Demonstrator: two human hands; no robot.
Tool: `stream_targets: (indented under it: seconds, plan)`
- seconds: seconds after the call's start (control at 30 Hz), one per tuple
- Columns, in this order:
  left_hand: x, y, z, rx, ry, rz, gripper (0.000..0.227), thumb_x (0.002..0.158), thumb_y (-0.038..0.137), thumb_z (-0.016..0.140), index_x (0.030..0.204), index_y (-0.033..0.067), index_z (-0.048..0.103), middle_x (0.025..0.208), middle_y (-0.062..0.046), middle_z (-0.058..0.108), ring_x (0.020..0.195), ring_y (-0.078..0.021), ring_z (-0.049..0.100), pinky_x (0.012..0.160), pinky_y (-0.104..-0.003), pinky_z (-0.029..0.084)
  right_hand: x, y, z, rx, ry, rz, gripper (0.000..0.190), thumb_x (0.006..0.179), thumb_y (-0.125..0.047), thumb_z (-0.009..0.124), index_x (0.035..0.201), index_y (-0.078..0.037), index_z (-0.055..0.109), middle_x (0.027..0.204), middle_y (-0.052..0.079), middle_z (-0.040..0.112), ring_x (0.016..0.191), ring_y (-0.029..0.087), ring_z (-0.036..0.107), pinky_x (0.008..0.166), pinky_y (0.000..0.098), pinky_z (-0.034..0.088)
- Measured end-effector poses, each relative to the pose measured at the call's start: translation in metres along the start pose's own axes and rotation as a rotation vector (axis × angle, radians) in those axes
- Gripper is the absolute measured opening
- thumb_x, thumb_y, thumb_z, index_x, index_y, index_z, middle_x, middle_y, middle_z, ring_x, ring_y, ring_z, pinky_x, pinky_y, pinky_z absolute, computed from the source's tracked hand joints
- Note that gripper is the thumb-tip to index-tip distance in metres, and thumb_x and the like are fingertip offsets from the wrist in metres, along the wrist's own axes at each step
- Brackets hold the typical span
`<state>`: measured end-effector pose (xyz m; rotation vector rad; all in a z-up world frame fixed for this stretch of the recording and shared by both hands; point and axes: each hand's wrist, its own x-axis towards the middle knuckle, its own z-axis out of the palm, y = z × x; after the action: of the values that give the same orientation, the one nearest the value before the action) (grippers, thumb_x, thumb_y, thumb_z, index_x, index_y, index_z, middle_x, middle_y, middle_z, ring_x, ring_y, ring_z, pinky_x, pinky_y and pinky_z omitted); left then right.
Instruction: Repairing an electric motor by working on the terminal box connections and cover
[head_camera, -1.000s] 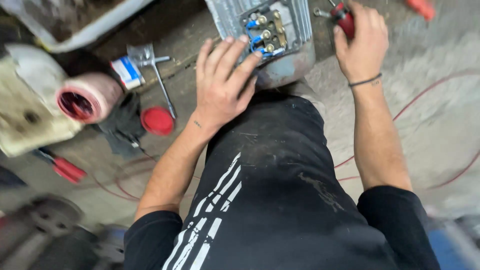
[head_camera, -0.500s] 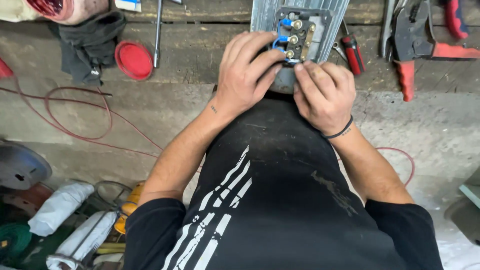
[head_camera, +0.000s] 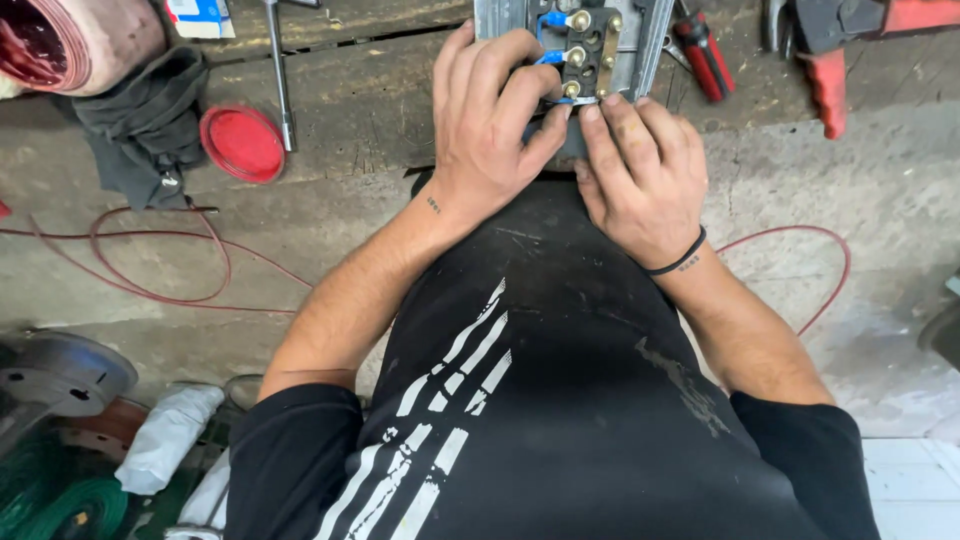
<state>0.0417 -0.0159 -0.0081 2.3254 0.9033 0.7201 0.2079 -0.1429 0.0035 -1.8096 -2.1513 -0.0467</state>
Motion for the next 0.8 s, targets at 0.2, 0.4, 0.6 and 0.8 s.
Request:
stream_targets:
  seconds: [0.2,0.4,0.6,0.8]
  plan:
    - [0.005,0.005,-0.008,-0.064,-0.053,-0.071,0.017,0.100,0.025,0.059,0.103,0.0094,0.065,0.119,-0.010,0.058,0.110,-0.0331,0.058,0.114,-0.056,0.033,0.010,-0.016,-0.011,-0.136,-0.062,0.053,0.039,0.115,-0.036,0.051,0.134,-0.009,0.071,0.136,0.012,0.066,0.110,0.029,0.066,0.084,0.0417,0.050]
    - [0.009,0.007,-0.012,-0.136,-0.072,-0.097,0.012,0.097,0.021,0.058,0.100,0.0107,0.064,0.120,-0.008,0.054,0.113,-0.0324,0.054,0.111,-0.055,0.034,0.018,-0.027,-0.019,-0.210,-0.129,0.115,0.040,0.118,-0.040,0.045,0.137,-0.012,0.067,0.136,0.011,0.066,0.104,0.026,0.065,0.082,0.0396,0.047]
    - [0.016,0.012,-0.018,-0.156,-0.050,-0.070,0.008,0.087,0.015,0.059,0.095,0.0112,0.060,0.104,-0.007,0.052,0.100,-0.0310,0.051,0.095,-0.046,0.038,0.018,-0.035,-0.020,-0.268,-0.131,0.137,0.040,0.119,-0.037,0.044,0.142,-0.011,0.062,0.135,0.013,0.065,0.102,0.027,0.064,0.081,0.0392,0.046]
    - [-0.024,-0.014,-0.010,-0.100,-0.023,-0.002,0.021,0.103,0.024,0.063,0.118,0.0094,0.067,0.131,-0.013,0.055,0.123,-0.0365,0.057,0.114,-0.054,0.040,0.000,-0.021,-0.014,0.046,-0.106,0.163,0.045,0.116,-0.036,0.051,0.147,-0.004,0.060,0.144,0.023,0.061,0.123,0.041,0.064,0.094,0.0508,0.051]
